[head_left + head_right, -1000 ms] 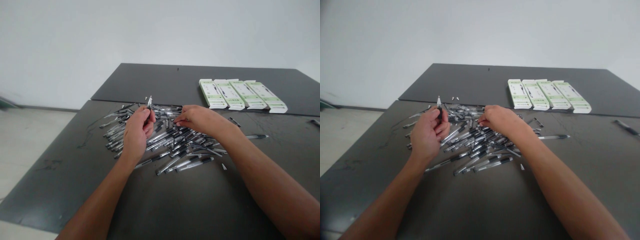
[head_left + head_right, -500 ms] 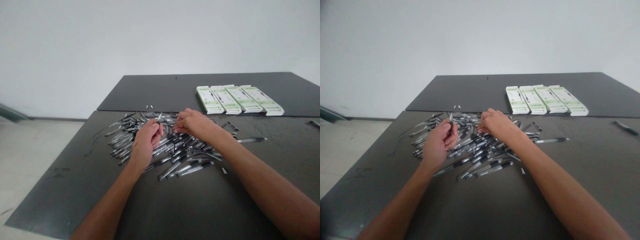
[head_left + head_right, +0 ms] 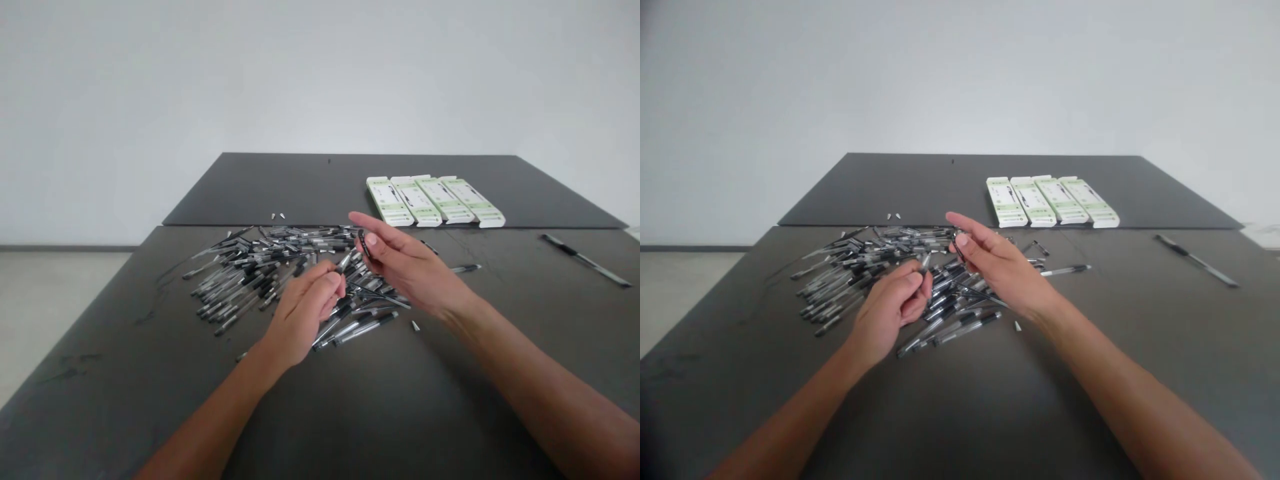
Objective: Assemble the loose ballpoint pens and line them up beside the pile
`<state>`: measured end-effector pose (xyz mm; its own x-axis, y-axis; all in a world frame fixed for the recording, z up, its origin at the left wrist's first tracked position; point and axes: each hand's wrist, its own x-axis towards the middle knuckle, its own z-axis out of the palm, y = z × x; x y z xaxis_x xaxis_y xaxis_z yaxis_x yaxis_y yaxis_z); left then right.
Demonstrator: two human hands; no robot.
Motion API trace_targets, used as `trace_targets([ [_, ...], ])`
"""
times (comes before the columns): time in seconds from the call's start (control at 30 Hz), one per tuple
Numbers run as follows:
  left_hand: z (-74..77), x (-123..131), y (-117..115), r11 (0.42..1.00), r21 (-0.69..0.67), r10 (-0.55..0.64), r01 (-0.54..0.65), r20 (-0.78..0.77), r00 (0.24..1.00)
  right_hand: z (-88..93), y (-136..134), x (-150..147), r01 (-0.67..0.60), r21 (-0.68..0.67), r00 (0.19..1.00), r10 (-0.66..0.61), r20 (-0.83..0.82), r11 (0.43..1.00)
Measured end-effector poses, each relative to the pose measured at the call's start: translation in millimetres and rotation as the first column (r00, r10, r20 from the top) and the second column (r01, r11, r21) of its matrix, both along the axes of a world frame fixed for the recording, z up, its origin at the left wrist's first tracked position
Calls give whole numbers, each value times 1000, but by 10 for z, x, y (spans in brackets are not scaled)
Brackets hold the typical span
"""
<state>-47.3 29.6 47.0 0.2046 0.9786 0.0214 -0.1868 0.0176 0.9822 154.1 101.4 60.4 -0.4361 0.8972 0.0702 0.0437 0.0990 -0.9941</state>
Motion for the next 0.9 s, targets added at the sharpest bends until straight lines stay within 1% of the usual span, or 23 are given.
trace_targets([
  [0.03, -2, 28, -33, 1000, -3, -26, 26, -19, 999, -8, -114, 17, -9, -123, 994, -4, -112, 992],
  [0.1, -13, 72, -90, 997, 6, -71, 71, -76, 995, -31, -301, 35, -20, -254, 963, -49, -265, 967],
  [0.17, -27, 104, -131, 994, 34, -96, 102, -139, 986, -53, -417, 45, 15, -321, 929, -132, -346, 947],
  [0.23, -33, 123, -158, 991, 55, -110, 121, -175, 978, -65, -471, 59, 98, -350, 906, -229, -355, 932],
  [0.3, -25, 132, -179, 987, 63, -130, 146, -206, 970, -63, -482, 79, 179, -341, 897, -295, -329, 923],
  [0.37, -6, 135, -198, 982, 71, -153, 175, -241, 958, -54, -475, 98, 222, -313, 889, -324, -324, 923],
  [0.53, 29, 140, -232, 970, 100, -182, 221, -305, 935, -69, -485, 114, 223, -281, 896, -309, -318, 934],
  [0.67, 13, 146, -228, 971, 110, -162, 210, -338, 927, -96, -497, 117, 240, -238, 904, -306, -299, 941],
  [0.9, -13, 142, -218, 981, 73, -145, 181, -351, 925, -92, -477, 134, 322, -157, 894, -354, -273, 934],
])
